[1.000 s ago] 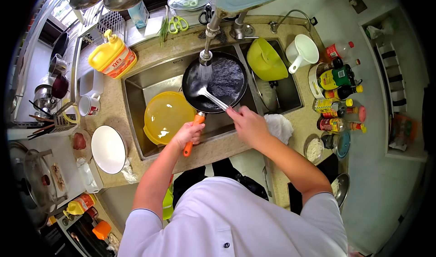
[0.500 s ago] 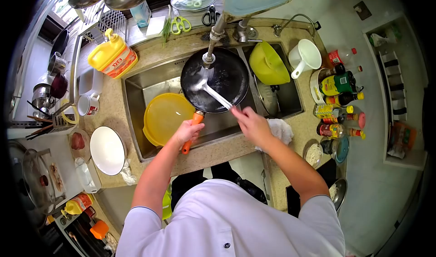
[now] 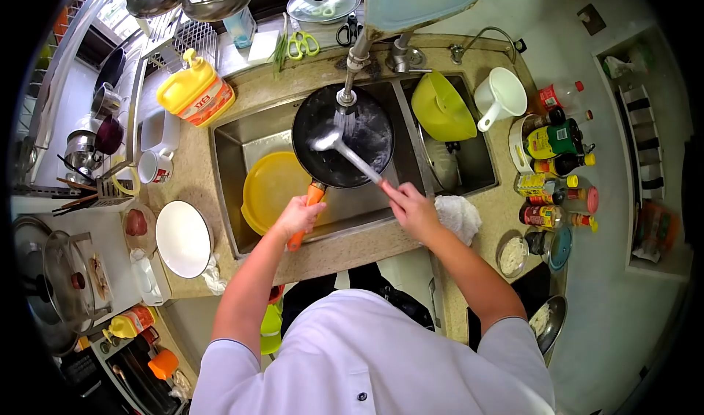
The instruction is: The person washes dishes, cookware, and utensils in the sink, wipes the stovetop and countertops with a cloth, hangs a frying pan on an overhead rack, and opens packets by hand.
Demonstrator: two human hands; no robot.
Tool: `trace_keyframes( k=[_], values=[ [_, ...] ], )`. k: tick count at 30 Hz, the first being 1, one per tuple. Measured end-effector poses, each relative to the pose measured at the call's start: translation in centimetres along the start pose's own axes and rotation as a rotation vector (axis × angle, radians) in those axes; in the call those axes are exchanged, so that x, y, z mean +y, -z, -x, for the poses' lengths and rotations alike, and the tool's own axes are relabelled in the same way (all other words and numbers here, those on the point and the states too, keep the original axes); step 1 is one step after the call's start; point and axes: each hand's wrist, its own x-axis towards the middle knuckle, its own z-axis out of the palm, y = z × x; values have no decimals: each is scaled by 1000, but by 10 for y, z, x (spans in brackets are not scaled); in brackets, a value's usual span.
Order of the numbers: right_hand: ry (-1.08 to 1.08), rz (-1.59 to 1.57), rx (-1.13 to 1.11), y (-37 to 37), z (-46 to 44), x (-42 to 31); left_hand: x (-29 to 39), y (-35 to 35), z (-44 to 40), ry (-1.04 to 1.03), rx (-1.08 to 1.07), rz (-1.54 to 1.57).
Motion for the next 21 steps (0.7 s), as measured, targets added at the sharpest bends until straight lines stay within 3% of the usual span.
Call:
trace_keyframes(
  k=[3, 5, 6, 8, 11, 13, 15, 17, 19, 21],
  values=[
    [1, 10, -86, 36, 24, 0, 3, 12, 7, -39, 65, -123],
    [-20, 9, -86, 66, 32, 11, -5, 27, 8, -317, 279, -569],
    [-27, 38, -57, 79, 32, 18, 0, 28, 17, -322, 285, -574],
    [-25, 67, -16, 96, 24, 20, 14, 27, 38, -455, 574, -928],
    [-97, 193, -99, 125, -7, 1, 25, 21, 62, -436, 743, -981],
    [-34, 235, -35, 121, -50, 14, 27, 22, 73, -485, 904, -1067],
    [-171, 260, -112, 124, -108, 19, 35, 17, 88, -509, 985, -1042],
    [-288, 307, -351, 132, -178, 25, 40, 20, 99, -527, 1026, -1016],
    [-274, 466, -830, 122, -262, 64, 48, 15, 113, -525, 1042, -985],
    [-171, 452, -756, 124, -292, 81, 56, 11, 125, -484, 1076, -964]
  ],
)
